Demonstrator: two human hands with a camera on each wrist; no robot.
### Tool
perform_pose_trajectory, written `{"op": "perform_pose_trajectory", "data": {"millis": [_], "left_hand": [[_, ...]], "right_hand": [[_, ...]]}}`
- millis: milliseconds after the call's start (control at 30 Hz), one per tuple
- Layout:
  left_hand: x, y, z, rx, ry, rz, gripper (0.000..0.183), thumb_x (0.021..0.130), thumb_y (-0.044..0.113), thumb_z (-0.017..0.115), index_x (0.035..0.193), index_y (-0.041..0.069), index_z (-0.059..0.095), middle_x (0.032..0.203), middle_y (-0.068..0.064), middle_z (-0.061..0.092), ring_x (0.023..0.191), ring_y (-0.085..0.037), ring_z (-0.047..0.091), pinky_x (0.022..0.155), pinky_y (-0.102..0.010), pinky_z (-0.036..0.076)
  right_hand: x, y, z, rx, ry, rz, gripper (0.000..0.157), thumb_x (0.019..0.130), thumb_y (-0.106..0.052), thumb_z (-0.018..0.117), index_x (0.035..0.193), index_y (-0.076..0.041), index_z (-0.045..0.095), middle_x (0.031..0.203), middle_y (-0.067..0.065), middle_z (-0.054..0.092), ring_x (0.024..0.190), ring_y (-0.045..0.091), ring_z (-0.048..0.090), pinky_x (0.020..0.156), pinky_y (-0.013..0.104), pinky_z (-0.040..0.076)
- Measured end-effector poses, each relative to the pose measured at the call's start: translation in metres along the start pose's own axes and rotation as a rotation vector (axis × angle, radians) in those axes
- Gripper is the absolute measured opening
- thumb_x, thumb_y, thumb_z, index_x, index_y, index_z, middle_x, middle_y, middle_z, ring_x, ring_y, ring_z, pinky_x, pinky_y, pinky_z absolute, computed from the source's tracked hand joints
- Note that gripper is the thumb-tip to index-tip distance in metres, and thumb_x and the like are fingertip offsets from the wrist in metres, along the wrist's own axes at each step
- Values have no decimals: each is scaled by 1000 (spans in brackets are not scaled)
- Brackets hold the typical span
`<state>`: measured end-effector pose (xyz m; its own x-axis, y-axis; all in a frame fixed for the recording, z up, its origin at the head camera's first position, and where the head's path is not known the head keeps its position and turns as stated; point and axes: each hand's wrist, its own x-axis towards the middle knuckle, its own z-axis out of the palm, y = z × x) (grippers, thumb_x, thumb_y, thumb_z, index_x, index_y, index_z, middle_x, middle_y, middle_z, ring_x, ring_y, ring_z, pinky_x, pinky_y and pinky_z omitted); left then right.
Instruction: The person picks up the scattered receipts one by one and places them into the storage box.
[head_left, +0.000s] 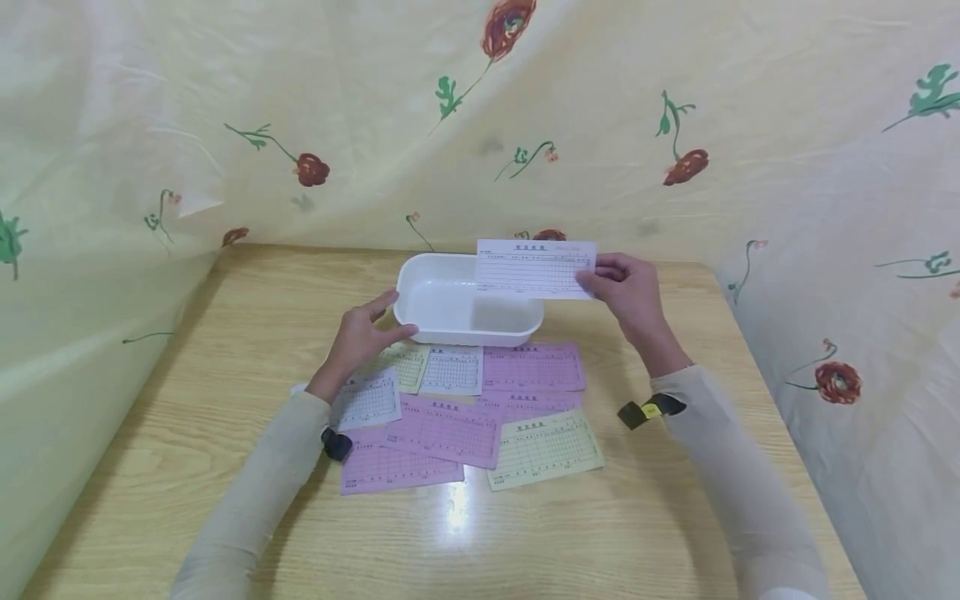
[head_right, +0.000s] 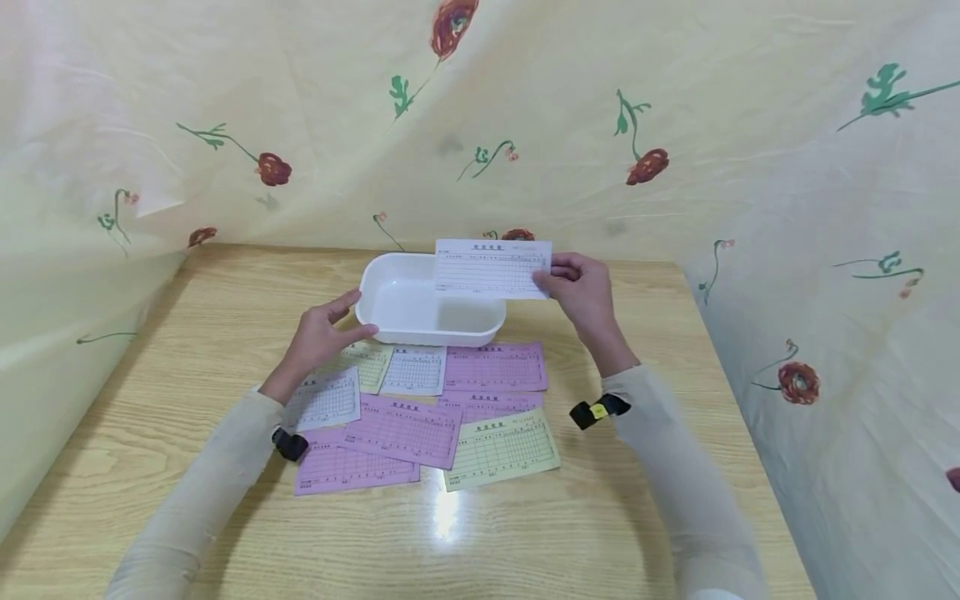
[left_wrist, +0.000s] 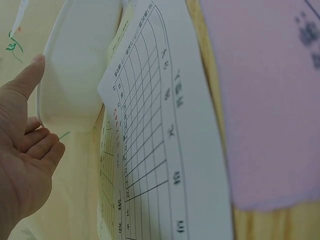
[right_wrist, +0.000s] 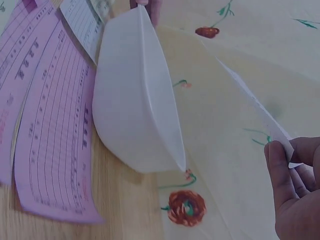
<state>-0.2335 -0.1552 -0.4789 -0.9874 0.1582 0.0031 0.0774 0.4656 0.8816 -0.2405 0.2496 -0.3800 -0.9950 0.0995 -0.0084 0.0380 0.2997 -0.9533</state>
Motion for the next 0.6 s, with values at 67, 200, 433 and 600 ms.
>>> {"op": "perform_pose_trajectory", "data": {"millis": [67,200,433,600], "left_hand": [[0,0,0,2,2,-2,92,82,47,85,156,14,41,165,-7,34,149,-38,36,119,-52,37],[0,0,0,7,2,-12,91,82,47,85,156,16,41,165,-6,33,149,-38,36,119,-52,37],[1,0,0,12,5,-7,90,82,44,85,156,16,42,165,-6,34,149,-37,36,119,-51,37],[1,0,1,9,4,2,89,82,43,85,155,14,42,164,-7,35,149,-35,37,119,-49,38]], "right_hand": [[2,0,8,5,-14,12,39,94,-12,75,129,2,63,111,10,71,93,12,70,84,21,61],[7,0,26,27,-40,38,40,94,-12,75,130,2,64,117,16,70,97,15,70,85,22,61],[13,0,58,29,-68,48,39,93,-10,75,130,2,65,119,20,70,98,18,70,85,24,62],[14,2,77,6,-71,57,38,91,-8,77,127,1,67,117,20,71,99,21,70,84,26,62]]}}
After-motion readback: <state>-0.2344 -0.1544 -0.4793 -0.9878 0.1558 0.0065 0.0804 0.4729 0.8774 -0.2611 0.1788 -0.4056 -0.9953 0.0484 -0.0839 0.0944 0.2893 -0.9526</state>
